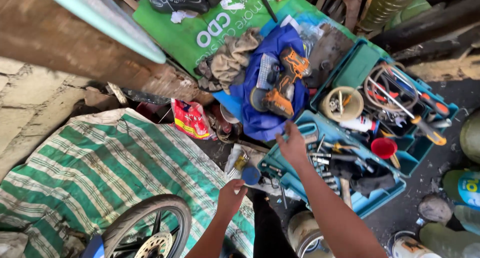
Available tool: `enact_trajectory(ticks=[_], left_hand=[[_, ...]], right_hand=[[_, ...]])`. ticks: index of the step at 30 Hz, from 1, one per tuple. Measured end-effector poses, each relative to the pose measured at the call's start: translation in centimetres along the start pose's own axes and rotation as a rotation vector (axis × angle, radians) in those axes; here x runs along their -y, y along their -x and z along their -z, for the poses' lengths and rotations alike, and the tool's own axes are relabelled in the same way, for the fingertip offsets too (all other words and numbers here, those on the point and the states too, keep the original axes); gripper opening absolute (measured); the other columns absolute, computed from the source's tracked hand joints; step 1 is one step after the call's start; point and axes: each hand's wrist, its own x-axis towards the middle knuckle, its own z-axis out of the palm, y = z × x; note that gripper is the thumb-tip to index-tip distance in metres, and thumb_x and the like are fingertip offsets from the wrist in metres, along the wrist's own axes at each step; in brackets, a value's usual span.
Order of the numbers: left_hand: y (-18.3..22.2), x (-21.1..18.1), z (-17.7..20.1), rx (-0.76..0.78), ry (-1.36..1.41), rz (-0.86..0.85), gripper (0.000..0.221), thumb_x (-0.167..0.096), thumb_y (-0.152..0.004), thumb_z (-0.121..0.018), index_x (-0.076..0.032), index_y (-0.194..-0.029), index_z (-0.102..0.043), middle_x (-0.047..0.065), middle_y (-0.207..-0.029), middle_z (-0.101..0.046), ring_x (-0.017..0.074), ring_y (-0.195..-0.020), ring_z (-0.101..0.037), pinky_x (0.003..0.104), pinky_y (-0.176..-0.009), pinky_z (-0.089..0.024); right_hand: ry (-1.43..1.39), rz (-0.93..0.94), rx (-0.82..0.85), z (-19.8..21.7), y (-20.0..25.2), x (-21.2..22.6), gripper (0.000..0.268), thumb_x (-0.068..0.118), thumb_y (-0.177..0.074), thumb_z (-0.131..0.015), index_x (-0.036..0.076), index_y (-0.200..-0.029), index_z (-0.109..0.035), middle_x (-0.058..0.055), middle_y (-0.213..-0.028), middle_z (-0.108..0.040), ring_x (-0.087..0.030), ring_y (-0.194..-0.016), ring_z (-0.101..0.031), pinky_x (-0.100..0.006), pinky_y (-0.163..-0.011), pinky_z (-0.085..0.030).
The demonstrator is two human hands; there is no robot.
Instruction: Repairing a motorcycle by searching for tools in a toolbox and removing a plastic component from the frame.
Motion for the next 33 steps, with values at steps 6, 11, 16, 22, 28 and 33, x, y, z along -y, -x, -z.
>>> enact_trajectory(ticks=[6, 11, 16, 22, 28, 33], left_hand=[[-13.7, -10.7, -1.8, -0.113, 0.141, -0.15, 0.036, -0.045, -0.098, -0.077, -0.023, -0.125, -0.083, 0.008, -0.118, -0.086, 0.0364, -0.115, -0.079, 0.054, -0.101, -0.065], [-21.9, -19.3, -0.4, -0.203, 0.026, -0.357, 0.039, -0.03, -0.095, -0.081, -0.013, -0.13, -0.08, 0.016, -0.121, -0.081, 0.0388, -0.111, -0.08, 0.051, -0.096, -0.067], [-27.8, -24.0, 0.3, -0.135, 0.064, -0.347, 0.039, -0.026, -0.108, -0.069, -0.016, -0.146, -0.07, 0.015, -0.142, -0.064, 0.0436, -0.135, -0.066, 0.057, -0.11, -0.059], [-32.6, -26.0, -0.1, -0.273, -0.15, -0.268, 0.062, -0.025, -0.101, -0.073, -0.015, -0.159, -0.053, 0.019, -0.153, -0.057, 0.0465, -0.149, -0.052, 0.064, -0.119, -0.05], [-36.5, -26.4, 1.2, -0.229, -0.235, -0.05, 0.075, -0.039, -0.098, -0.076, -0.024, -0.165, -0.044, 0.014, -0.156, -0.056, 0.0446, -0.146, -0.053, 0.065, -0.114, -0.054], [-35.9, -28.0, 1.4, -0.193, -0.059, -0.135, 0.044, -0.032, -0.072, -0.084, -0.034, -0.116, -0.084, 0.001, -0.111, -0.085, 0.0335, -0.113, -0.081, 0.048, -0.095, -0.067]], right_hand=[[0.183, 0.087, -0.328, -0.1, -12.1, 3.5, 0.095, 0.047, -0.094, -0.084, 0.002, -0.164, -0.04, -0.03, -0.147, -0.06, -0.053, -0.133, -0.062, -0.062, -0.117, -0.051], [0.161, -0.348, -0.062, 0.7, -19.2, 3.9, 0.12, 0.099, -0.076, -0.071, 0.007, -0.146, -0.039, -0.026, -0.139, -0.071, -0.046, -0.131, -0.071, -0.058, -0.115, -0.056], [0.208, -0.483, 0.008, 0.2, -24.5, 2.1, 0.115, 0.081, -0.078, -0.084, -0.002, -0.143, -0.039, -0.029, -0.143, -0.069, -0.047, -0.136, -0.068, -0.058, -0.115, -0.056], [-0.269, -0.466, -0.07, 5.3, -20.2, 3.3, 0.068, 0.037, -0.075, -0.092, 0.0, -0.128, -0.069, -0.018, -0.105, -0.074, -0.035, -0.091, -0.074, -0.052, -0.074, -0.062], [-0.509, -0.394, -0.125, 9.8, -14.9, 4.7, 0.059, 0.034, -0.084, -0.084, 0.001, -0.133, -0.078, -0.024, -0.119, -0.075, -0.04, -0.116, -0.071, -0.053, -0.095, -0.058], [-0.737, -0.25, -0.179, 9.6, -12.8, 1.6, 0.039, 0.017, -0.086, -0.076, 0.001, -0.121, -0.078, -0.02, -0.103, -0.08, -0.031, -0.097, -0.077, -0.047, -0.085, -0.061]])
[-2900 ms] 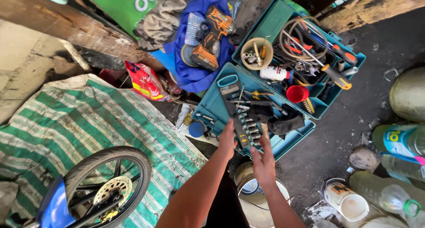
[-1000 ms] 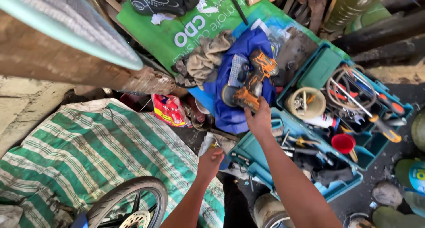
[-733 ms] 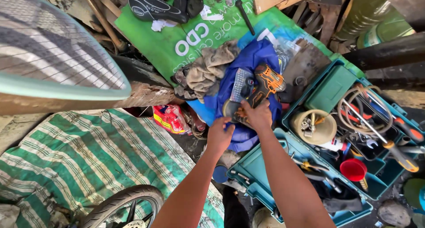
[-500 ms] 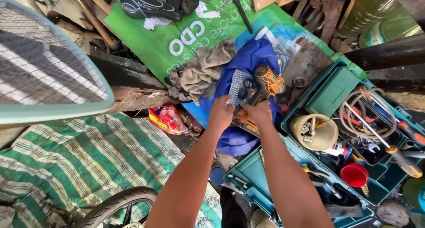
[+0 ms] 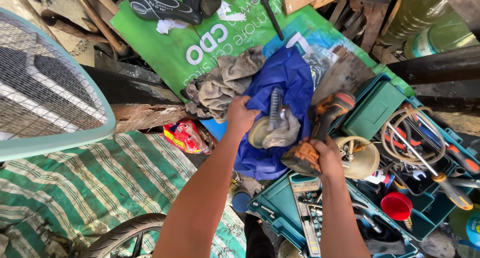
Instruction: Repairing a motorcycle by searching for tools in a toolbox and removing a plastic component from the frame.
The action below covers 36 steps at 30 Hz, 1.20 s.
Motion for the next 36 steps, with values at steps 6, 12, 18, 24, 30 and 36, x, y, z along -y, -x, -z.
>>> enact_trajectory(ticks=[6, 12, 18, 24, 30, 36], left_hand=[[9.3, -4.4, 1.3, -0.192, 0.088, -0.912, 0.035, 0.009, -0.06, -0.076, -0.01, -0.088, -0.069, 0.016, -0.132, -0.071, 0.0461, -0.126, -0.066, 0.055, -0.109, -0.051], [15.2, -2.1, -0.2, 0.375, -0.846, -1.013, 0.111, -0.036, -0.064, -0.102, -0.021, -0.161, -0.051, 0.006, -0.181, -0.035, 0.0458, -0.166, -0.025, 0.056, -0.123, -0.038], [8.3, 5.0, -6.8, 0.062, -0.79, -1.07, 0.031, -0.019, -0.099, -0.066, -0.017, -0.126, -0.08, 0.014, -0.109, -0.076, 0.047, -0.143, -0.052, 0.071, -0.118, -0.032], [3.1, -0.9, 1.7, -0.157, -0.178, -0.592, 0.023, -0.018, -0.093, -0.064, -0.017, -0.108, -0.082, 0.011, -0.1, -0.079, 0.0344, -0.106, -0.077, 0.046, -0.098, -0.06], [3.1, -12.3, 14.9, -0.337, 0.6, -0.491, 0.042, -0.009, -0.087, -0.056, 0.0, -0.119, -0.082, 0.014, -0.104, -0.076, 0.0309, -0.106, -0.069, 0.045, -0.103, -0.054], [-1.8, -17.7, 24.1, -0.378, 0.771, -0.587, 0.025, -0.001, -0.077, -0.051, -0.023, -0.076, -0.039, -0.008, -0.075, -0.035, 0.0098, -0.073, -0.03, 0.036, -0.063, -0.025]], right_hand=[[-0.371, 0.096, 0.114, 2.1, 1.5, -3.8, 0.029, 0.003, -0.094, -0.064, -0.006, -0.122, -0.064, -0.027, -0.106, -0.077, -0.038, -0.1, -0.081, -0.051, -0.083, -0.067], [-0.33, 0.114, 0.163, 3.2, 1.5, -5.2, 0.031, -0.001, -0.094, -0.065, -0.008, -0.124, -0.063, -0.026, -0.106, -0.077, -0.034, -0.098, -0.081, -0.044, -0.081, -0.066], [-0.307, 0.098, 0.154, 2.7, 2.5, -4.5, 0.033, 0.0, -0.092, -0.068, -0.006, -0.124, -0.065, -0.024, -0.103, -0.078, -0.03, -0.086, -0.081, -0.043, -0.075, -0.065], [-0.13, 0.092, 0.135, 3.6, 2.1, -5.8, 0.041, 0.002, -0.089, -0.073, -0.005, -0.129, -0.069, -0.024, -0.105, -0.08, -0.031, -0.092, -0.08, -0.046, -0.079, -0.063], [-0.194, 0.068, 0.158, 3.7, 2.4, -5.2, 0.043, 0.0, -0.086, -0.076, -0.003, -0.129, -0.07, -0.022, -0.098, -0.079, -0.029, -0.086, -0.079, -0.041, -0.078, -0.064], [-0.087, -0.127, 0.143, 3.5, 2.8, -3.0, 0.044, 0.015, -0.09, -0.083, -0.001, -0.129, -0.069, -0.017, -0.109, -0.08, -0.031, -0.092, -0.079, -0.044, -0.081, -0.066]])
